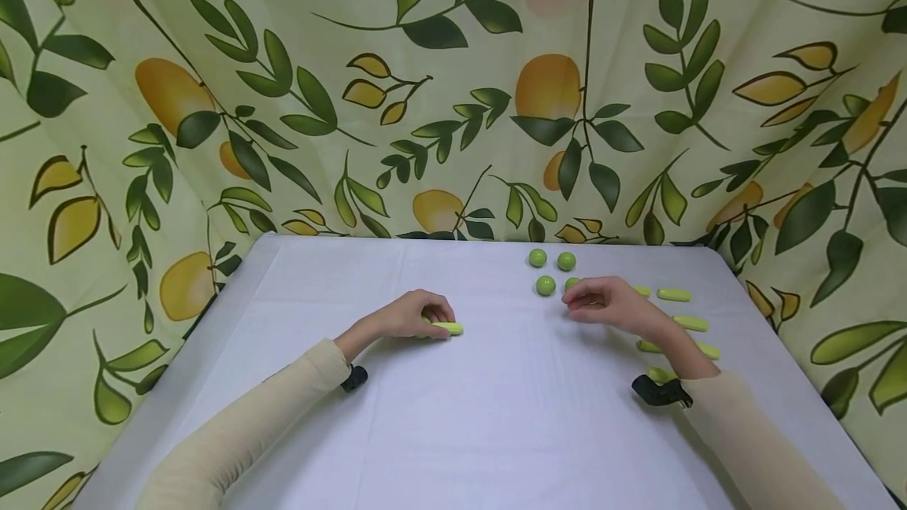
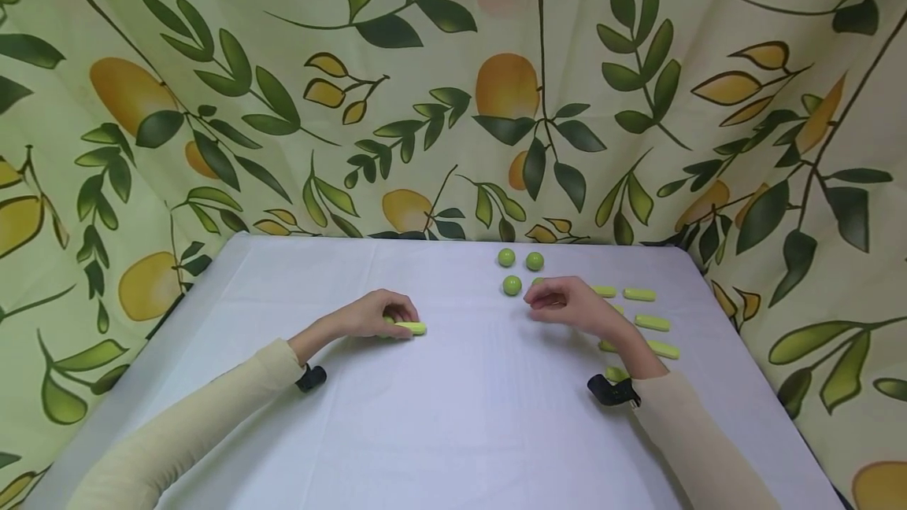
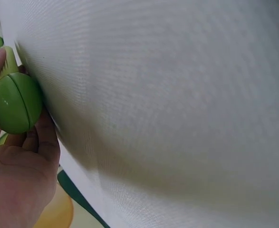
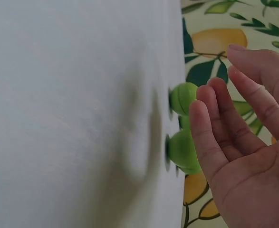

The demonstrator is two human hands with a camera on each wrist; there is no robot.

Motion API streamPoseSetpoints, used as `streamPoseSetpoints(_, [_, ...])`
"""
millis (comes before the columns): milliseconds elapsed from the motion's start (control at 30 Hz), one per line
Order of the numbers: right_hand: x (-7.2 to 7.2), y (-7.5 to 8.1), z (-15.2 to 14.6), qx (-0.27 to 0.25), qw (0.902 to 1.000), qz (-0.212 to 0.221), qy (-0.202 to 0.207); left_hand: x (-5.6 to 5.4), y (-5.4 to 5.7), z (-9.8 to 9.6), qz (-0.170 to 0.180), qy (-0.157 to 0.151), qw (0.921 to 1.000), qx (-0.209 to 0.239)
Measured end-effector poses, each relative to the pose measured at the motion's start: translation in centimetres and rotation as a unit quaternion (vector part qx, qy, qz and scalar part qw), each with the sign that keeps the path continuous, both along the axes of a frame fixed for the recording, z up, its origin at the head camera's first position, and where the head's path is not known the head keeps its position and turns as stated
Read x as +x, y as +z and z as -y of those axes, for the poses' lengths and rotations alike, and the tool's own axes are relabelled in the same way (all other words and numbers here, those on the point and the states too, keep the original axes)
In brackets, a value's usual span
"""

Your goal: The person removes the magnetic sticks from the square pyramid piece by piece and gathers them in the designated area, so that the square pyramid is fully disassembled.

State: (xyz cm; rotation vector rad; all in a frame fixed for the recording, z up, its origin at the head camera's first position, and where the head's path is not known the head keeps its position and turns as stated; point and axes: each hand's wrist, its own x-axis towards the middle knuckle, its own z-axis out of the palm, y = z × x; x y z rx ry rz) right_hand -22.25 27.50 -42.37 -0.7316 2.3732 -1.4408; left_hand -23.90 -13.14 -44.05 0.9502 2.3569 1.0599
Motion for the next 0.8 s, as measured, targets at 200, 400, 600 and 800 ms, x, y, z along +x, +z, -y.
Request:
streamPoseSetpoints(200, [0.5, -0.7, 1.1, -0.007, 0.9993, 0.016, 0.032, -0.2, -0.2, -0.1, 0.003, -0.004, 1.0, -0.001])
streamPoseSetpoints(400, [0.6, -1.6, 3.0, -0.031, 0.9976, 0.017, 0.059, -0.1, 0.0, -0.1, -0.003, -0.006, 1.0, 0.002])
streamPoseSetpoints(600, [0.7, -1.9, 5.4, -0.018, 0.9964, 0.01, 0.082, 0.2, 0.2, -0.1, -0.01, -0.009, 0.9999, 0.005])
streamPoseSetpoints(800, [0.2, -2.1, 7.6, 0.007, 0.9948, -0.009, 0.102, 0.2, 0.1, -0.3, -0.013, -0.01, 0.9999, 0.002])
